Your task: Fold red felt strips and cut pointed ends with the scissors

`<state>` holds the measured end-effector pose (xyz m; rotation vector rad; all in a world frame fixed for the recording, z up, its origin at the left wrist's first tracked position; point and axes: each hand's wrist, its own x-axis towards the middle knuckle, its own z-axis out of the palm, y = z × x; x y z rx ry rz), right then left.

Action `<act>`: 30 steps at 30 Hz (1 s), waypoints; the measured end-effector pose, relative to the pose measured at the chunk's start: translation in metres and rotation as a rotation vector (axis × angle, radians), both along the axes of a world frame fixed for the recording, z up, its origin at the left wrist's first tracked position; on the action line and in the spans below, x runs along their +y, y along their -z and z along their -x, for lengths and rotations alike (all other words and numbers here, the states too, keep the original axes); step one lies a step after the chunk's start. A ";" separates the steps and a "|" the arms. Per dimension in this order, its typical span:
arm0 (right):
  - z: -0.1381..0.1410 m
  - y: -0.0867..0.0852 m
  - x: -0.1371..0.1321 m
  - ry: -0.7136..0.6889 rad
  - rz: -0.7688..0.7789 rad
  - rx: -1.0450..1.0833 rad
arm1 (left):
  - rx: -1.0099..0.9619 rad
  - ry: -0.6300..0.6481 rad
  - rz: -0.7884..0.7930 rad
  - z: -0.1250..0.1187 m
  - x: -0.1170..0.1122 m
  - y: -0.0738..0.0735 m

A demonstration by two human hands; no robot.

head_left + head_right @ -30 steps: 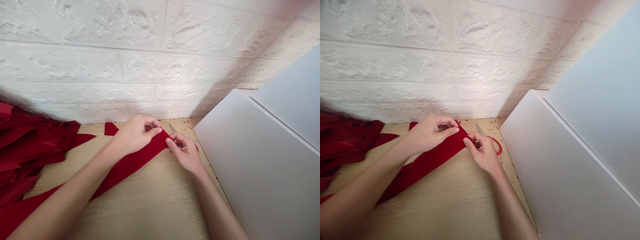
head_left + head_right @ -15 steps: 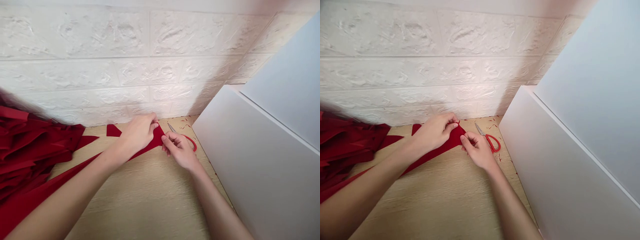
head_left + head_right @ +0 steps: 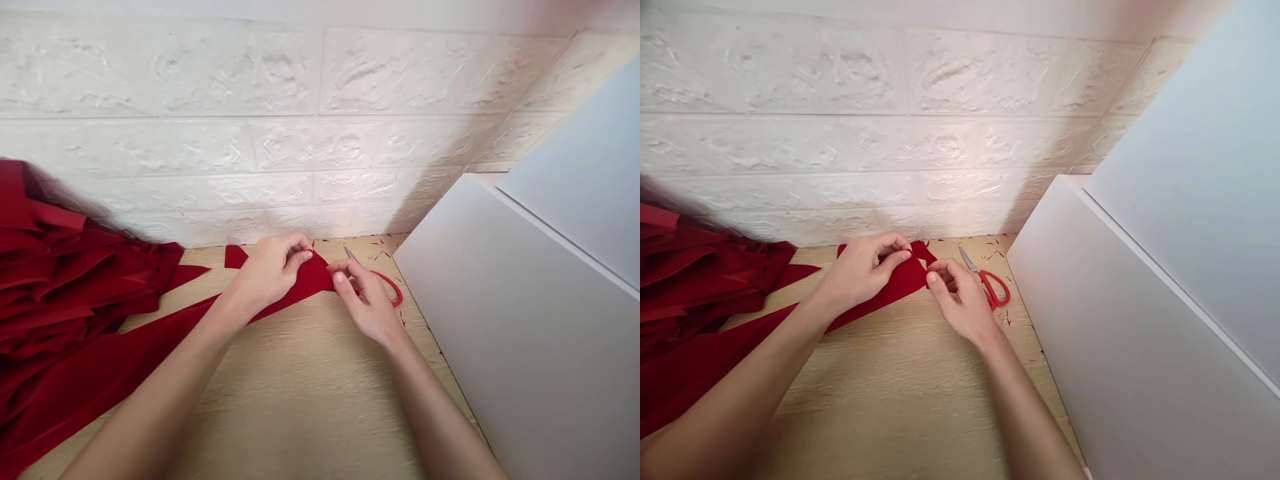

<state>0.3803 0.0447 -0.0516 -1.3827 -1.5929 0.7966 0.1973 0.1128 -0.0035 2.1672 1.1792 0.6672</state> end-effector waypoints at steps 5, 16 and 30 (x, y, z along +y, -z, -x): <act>0.004 -0.001 0.003 0.023 -0.080 -0.211 | 0.062 0.110 -0.058 -0.011 -0.009 0.009; 0.000 0.020 0.008 -0.072 -0.049 -0.273 | -0.004 0.099 0.149 -0.011 -0.010 0.019; -0.022 0.013 0.013 0.159 0.005 -0.438 | 0.437 0.001 0.284 0.097 -0.025 0.025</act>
